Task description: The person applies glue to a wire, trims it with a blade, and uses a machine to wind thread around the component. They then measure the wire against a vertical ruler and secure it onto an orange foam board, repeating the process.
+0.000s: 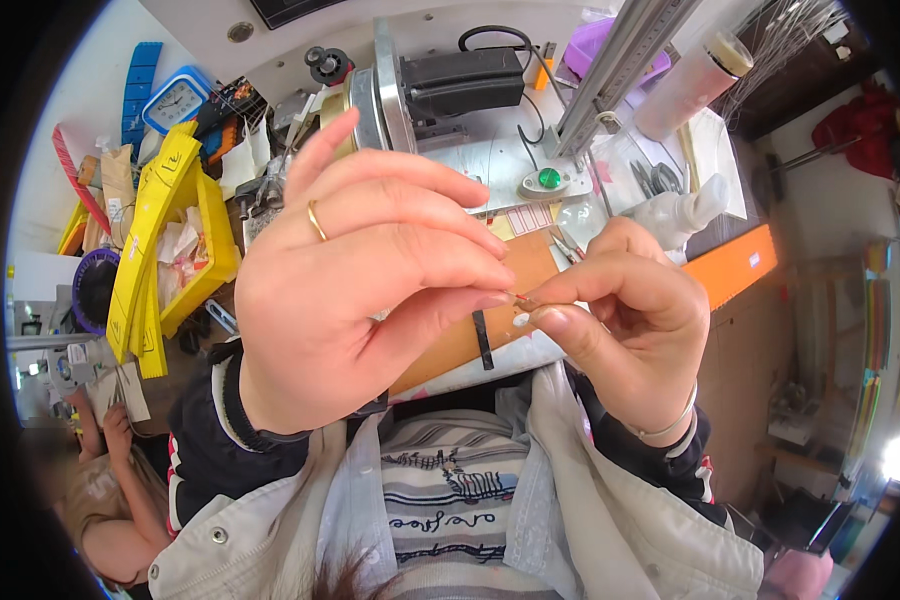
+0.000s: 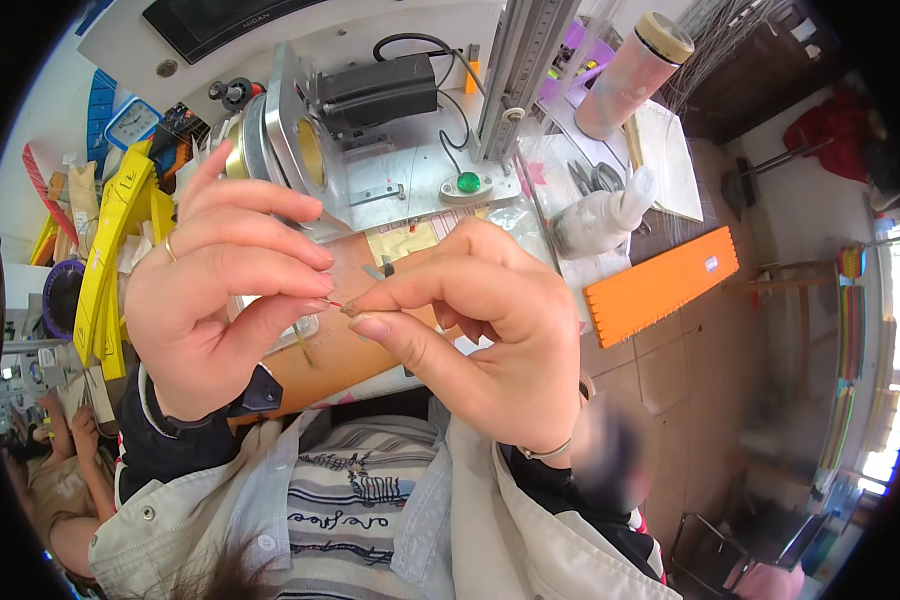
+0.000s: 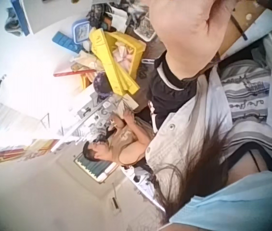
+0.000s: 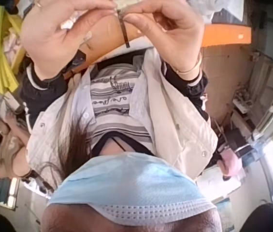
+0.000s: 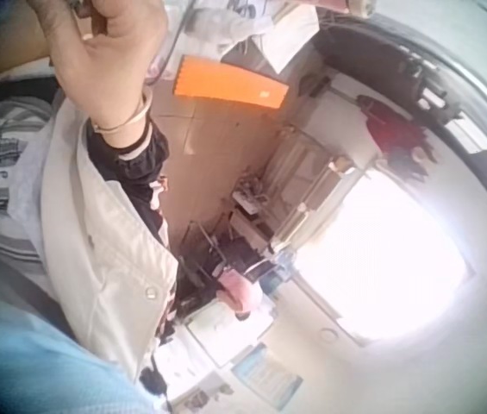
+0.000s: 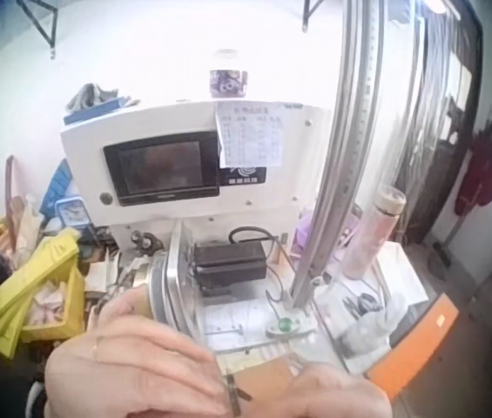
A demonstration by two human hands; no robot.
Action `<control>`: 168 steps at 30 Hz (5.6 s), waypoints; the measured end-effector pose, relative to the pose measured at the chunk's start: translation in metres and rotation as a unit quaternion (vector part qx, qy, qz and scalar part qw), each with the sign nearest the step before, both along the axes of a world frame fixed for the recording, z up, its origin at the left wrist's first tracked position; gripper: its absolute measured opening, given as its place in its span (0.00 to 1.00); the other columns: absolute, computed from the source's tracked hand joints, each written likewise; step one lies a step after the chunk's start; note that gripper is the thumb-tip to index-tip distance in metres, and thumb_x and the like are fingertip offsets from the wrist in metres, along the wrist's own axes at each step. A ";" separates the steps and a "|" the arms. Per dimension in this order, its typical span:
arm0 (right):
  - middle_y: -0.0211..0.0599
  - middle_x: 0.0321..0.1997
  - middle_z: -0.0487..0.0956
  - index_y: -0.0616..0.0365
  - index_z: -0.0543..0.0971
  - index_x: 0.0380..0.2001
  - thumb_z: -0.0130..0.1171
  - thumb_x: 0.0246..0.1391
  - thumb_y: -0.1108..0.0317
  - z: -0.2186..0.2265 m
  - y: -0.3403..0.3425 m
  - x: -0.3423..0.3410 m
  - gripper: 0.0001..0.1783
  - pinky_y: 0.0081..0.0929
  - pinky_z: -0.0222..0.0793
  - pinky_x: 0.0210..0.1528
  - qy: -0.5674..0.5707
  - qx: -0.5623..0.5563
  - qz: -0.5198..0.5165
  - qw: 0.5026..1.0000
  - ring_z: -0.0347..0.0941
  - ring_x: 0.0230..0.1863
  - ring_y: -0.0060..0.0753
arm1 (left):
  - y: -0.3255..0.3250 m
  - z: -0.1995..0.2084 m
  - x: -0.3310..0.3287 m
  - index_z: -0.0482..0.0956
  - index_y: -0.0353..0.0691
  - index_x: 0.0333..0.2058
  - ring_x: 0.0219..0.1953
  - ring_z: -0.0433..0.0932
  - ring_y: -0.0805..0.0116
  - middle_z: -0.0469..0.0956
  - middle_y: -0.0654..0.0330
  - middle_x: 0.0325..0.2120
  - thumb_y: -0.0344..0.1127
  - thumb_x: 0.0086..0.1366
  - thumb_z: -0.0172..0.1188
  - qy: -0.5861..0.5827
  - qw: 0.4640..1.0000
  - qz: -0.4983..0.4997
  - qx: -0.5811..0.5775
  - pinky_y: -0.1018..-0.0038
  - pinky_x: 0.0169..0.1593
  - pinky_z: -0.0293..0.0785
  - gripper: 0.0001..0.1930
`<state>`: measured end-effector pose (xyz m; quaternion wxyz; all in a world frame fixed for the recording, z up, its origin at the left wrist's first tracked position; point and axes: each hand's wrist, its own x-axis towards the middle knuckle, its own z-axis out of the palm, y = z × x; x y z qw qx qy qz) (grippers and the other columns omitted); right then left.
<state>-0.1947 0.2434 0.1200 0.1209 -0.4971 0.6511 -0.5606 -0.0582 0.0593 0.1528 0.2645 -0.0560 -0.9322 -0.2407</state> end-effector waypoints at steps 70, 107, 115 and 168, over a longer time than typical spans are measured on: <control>0.35 0.28 0.84 0.63 0.83 0.28 0.65 0.49 0.69 0.000 0.024 0.015 0.07 0.19 0.59 0.35 -0.187 -0.003 0.069 0.980 0.64 0.32 0.21 | 0.022 0.005 0.003 0.81 0.47 0.32 0.43 0.81 0.59 0.81 0.65 0.33 0.29 0.59 0.68 0.002 0.997 -0.033 -0.066 0.53 0.70 0.52 0.05; 0.31 0.27 0.77 0.62 0.86 0.31 0.64 0.53 0.69 -0.004 0.023 0.028 0.08 0.18 0.57 0.33 -0.210 0.011 0.057 0.976 0.64 0.30 0.19 | 0.014 -0.018 0.008 0.80 0.42 0.31 0.46 0.79 0.57 0.81 0.62 0.30 0.31 0.60 0.65 -0.048 0.993 -0.055 0.088 0.48 0.65 0.53 0.03; 0.33 0.27 0.76 0.64 0.85 0.32 0.64 0.52 0.72 -0.005 0.013 0.017 0.07 0.20 0.58 0.35 -0.202 -0.016 0.066 0.977 0.66 0.31 0.21 | 0.013 -0.035 -0.002 0.81 0.43 0.31 0.44 0.81 0.58 0.81 0.63 0.30 0.29 0.58 0.66 0.094 0.971 -0.046 0.215 0.51 0.67 0.53 0.03; 0.26 0.26 0.80 0.59 0.84 0.35 0.65 0.57 0.69 0.261 -0.078 -0.145 0.06 0.14 0.55 0.22 0.076 -0.511 -0.138 0.845 0.65 0.20 0.12 | -0.017 0.002 0.020 0.81 0.40 0.28 0.36 0.81 0.63 0.83 0.60 0.30 0.22 0.53 0.66 0.199 0.976 0.093 0.011 0.57 0.61 0.64 0.06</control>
